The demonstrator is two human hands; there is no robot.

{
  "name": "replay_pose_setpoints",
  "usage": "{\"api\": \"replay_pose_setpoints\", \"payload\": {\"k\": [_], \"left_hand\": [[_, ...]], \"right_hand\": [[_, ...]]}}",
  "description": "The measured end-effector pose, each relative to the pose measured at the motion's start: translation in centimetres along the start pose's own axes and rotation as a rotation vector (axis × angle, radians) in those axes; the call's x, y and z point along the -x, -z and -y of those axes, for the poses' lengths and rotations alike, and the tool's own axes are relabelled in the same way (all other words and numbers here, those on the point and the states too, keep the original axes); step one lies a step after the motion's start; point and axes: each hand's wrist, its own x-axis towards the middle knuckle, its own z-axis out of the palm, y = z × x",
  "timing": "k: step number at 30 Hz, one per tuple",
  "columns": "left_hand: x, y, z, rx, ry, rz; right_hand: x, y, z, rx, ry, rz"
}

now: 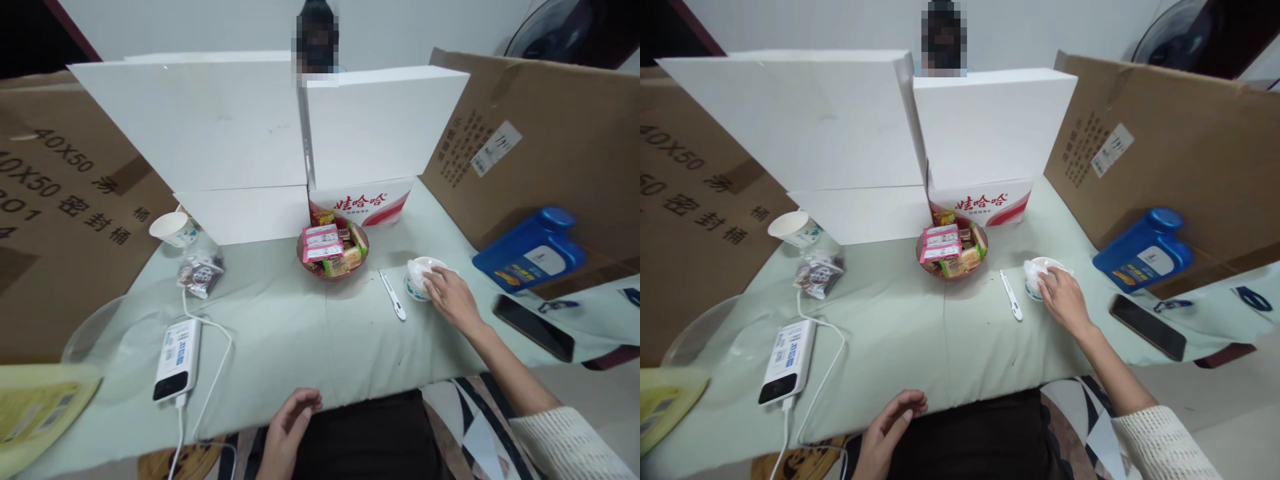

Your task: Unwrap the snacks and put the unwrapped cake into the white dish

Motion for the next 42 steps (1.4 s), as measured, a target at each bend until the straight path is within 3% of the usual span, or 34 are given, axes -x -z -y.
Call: {"api": "replay_pose_setpoints", "payload": {"k": [2, 7, 12, 14, 18, 20, 24, 27, 31, 35, 38, 42], "left_hand": [[0.2, 0.4, 0.0, -0.013, 0.007, -0.006], [0.4, 0.8, 0.0, -0.034, -0.001, 0.019], [0.2, 1.1, 1.7, 0.005, -0.054, 0.018], [0.3, 1.5, 2.1, -0.004, -0.084, 0.02], [0.9, 2.4, 1.3, -0.073, -0.069, 0.027], [0.9, 2.9, 0.4, -0.109, -0.058, 0.006], [0.1, 4.0, -1.7, -0.212, -0.133, -0.023], [-1.4, 5.1, -3.8, -0.307, -0.26, -0.016], [-5.7, 7.4, -7.1, -0.497, -0.399, -0.064], [-13.0, 10.2, -11.3, -0.705, -0.534, -0.288], [-18.1, 11.8, -14.5, -0.949, -0.622, -0.491], [-22.3, 13.1, -16.9, -1.058, -0.621, -0.607]], "right_hand": [[-0.1, 0.0, -0.6, -0.007, -0.063, 0.081], [-2.6, 0.4, -0.8, -0.014, -0.112, 0.515], [-4.4, 0.9, -0.4, -0.005, -0.094, 0.58], [-3.8, 1.5, -0.5, -0.002, -0.092, 0.504], [-0.6, 2.0, -0.5, -0.006, -0.072, 0.084], [1.2, 1.6, -0.3, -0.001, -0.043, -0.047], [3.0, -0.7, 0.6, 0.014, 0.023, -0.056], [1.7, -2.4, 1.1, 0.01, 0.031, -0.047], [-2.6, -3.8, 2.1, -0.006, 0.044, 0.008], [-6.1, -4.3, 3.4, 0.011, -0.051, 0.03], [-6.1, -4.0, 4.6, -0.017, -0.079, -0.081], [-3.3, -3.2, 6.2, -0.125, -0.03, -0.16]]}}
